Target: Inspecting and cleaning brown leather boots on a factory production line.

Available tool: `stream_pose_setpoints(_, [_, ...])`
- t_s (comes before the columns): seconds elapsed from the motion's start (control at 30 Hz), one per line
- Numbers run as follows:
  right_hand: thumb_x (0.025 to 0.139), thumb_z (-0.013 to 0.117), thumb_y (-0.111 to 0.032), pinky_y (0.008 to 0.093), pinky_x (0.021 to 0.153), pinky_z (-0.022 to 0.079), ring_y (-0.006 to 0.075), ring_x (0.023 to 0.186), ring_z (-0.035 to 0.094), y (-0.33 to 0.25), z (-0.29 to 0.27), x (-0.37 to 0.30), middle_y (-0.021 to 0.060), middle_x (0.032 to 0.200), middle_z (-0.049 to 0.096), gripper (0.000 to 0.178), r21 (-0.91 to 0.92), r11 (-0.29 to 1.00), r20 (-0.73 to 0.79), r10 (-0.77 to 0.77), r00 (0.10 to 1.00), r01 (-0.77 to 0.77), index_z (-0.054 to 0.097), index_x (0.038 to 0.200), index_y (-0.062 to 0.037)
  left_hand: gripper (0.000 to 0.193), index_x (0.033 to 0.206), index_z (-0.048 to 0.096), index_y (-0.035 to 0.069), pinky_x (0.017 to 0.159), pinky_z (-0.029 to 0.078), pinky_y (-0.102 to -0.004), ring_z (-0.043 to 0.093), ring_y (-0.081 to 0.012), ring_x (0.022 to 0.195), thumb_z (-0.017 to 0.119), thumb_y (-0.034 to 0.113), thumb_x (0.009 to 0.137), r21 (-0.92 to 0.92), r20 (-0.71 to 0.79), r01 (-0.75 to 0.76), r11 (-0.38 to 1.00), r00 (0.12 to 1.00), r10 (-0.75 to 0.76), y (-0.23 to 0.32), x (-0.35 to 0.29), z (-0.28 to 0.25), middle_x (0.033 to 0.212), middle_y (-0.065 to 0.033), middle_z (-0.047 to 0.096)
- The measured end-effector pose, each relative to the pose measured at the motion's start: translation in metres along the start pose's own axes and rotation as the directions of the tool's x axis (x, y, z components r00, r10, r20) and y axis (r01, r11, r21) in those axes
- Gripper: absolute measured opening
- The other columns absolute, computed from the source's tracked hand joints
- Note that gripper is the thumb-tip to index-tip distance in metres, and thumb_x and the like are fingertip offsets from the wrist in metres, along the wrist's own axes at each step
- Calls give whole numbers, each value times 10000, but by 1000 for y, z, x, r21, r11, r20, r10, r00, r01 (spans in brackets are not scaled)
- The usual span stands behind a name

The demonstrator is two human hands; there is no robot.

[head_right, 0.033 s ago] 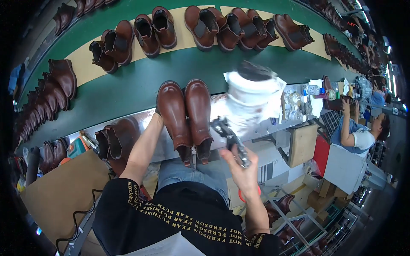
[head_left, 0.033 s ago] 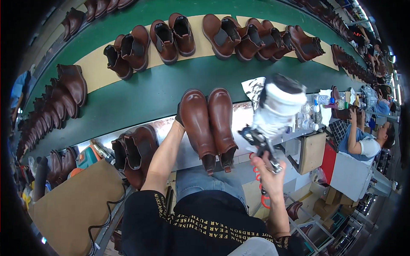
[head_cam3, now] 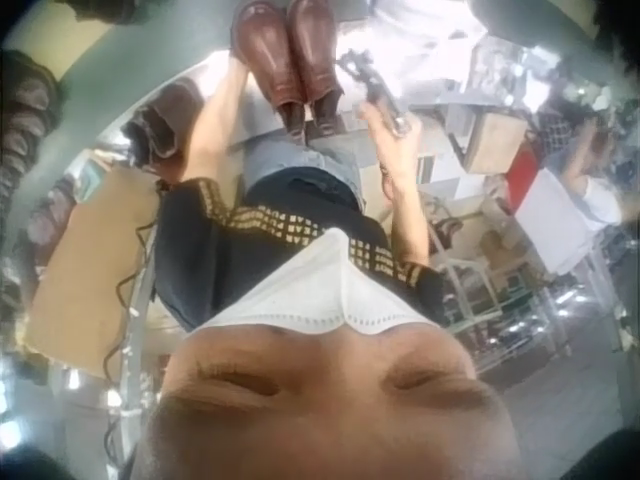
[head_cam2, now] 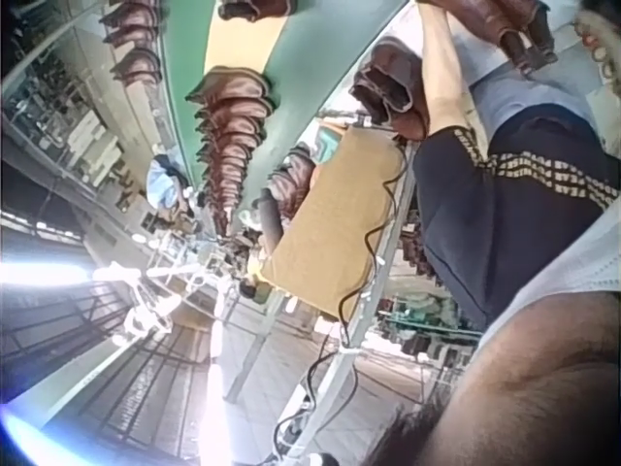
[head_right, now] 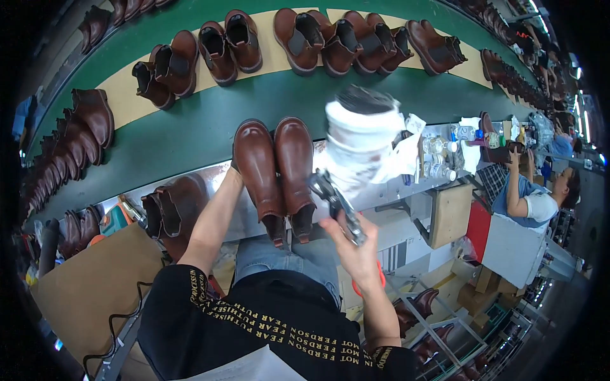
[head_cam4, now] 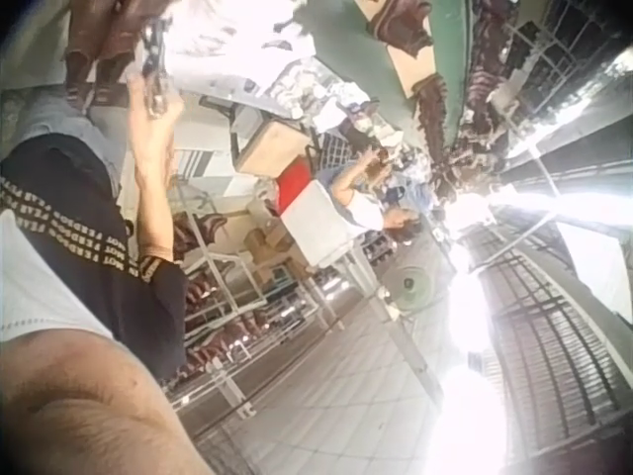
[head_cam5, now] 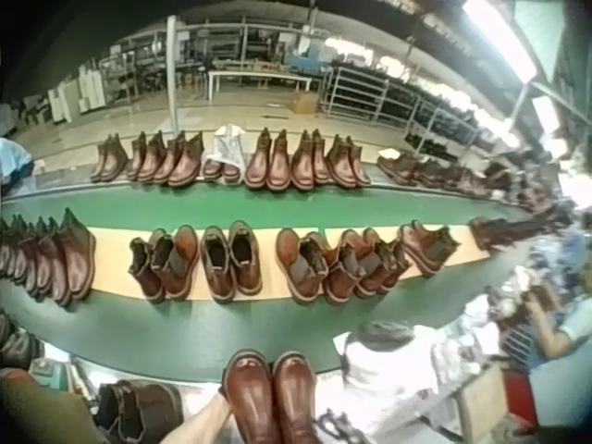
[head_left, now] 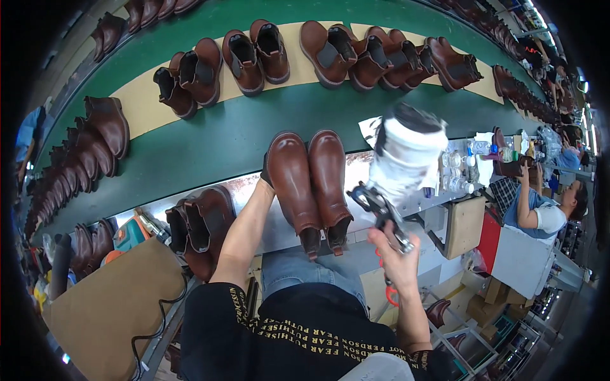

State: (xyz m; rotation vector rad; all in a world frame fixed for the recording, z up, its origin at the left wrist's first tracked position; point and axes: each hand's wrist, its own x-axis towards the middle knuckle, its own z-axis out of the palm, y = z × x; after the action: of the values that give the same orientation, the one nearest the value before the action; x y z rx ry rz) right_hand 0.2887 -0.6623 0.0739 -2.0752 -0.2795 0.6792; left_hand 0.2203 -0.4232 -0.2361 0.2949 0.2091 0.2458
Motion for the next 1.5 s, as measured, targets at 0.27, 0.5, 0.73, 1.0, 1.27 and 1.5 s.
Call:
stream_pose_setpoints(0.27, [829, 691, -177, 198, 518, 339, 27, 594, 432, 12, 2, 12, -26, 655, 552, 242, 110, 993, -90, 42, 995, -32, 572, 697, -13, 225, 1134, 562, 68, 885, 476, -304, 556, -128, 965, 494, 116, 925, 248, -119, -156, 956, 975, 190, 0, -3, 2, 1090, -43, 590])
stream_pose_setpoints(0.5, [840, 678, -177, 213, 627, 394, 66, 693, 501, 26, 19, 61, 11, 777, 614, 216, -90, 996, -9, -20, 1000, 19, 596, 842, 24, 265, 1197, 520, 86, 941, 442, -316, 542, -140, 1010, 475, 144, 942, 23, -102, -124, 992, 987, 126, -26, -10, 32, 1134, -41, 572])
stream_pose_setpoints(0.73, [869, 639, -164, 282, 710, 486, 145, 808, 605, 120, -6, 117, 89, 858, 647, 181, 61, 997, 7, -46, 999, 45, 562, 857, -1, 321, 1263, 478, 87, 970, 414, -305, 523, -156, 1090, 436, 193, 963, -51, -171, -54, 997, 984, 44, -28, -21, 54, 1216, -58, 543])
stream_pose_setpoints(1.0, [786, 719, -128, 252, 798, 463, 124, 891, 594, 180, 22, 145, 55, 958, 639, 343, 244, 963, 102, 92, 991, -115, 581, 1059, 27, 452, 1044, 579, 21, 705, 452, -316, 551, -155, 854, 477, 440, 909, 557, -661, 69, 827, 639, 392, -24, -71, 71, 945, -87, 601])
stream_pose_setpoints(1.27, [862, 640, -251, 273, 821, 460, 148, 919, 576, 153, -33, 146, 89, 1048, 623, 412, 156, 982, -4, -106, 994, 105, 572, 1161, 25, 1109, 1417, 150, 21, 954, 410, -405, 455, -353, 1153, 771, 484, 624, 685, -660, 375, 625, 682, 315, -25, -70, 91, 1296, -243, 382])
stream_pose_setpoints(1.5, [798, 661, -167, 388, 873, 428, 312, 1003, 521, 192, -78, 187, 171, 1097, 531, 396, -804, 578, -307, -601, 738, 137, 572, 1164, -42, 1198, 1430, 145, 67, 928, 431, -452, 437, -420, 1163, 795, 546, 545, 651, -759, 645, 400, 560, 333, -17, -64, 126, 1294, -292, 318])
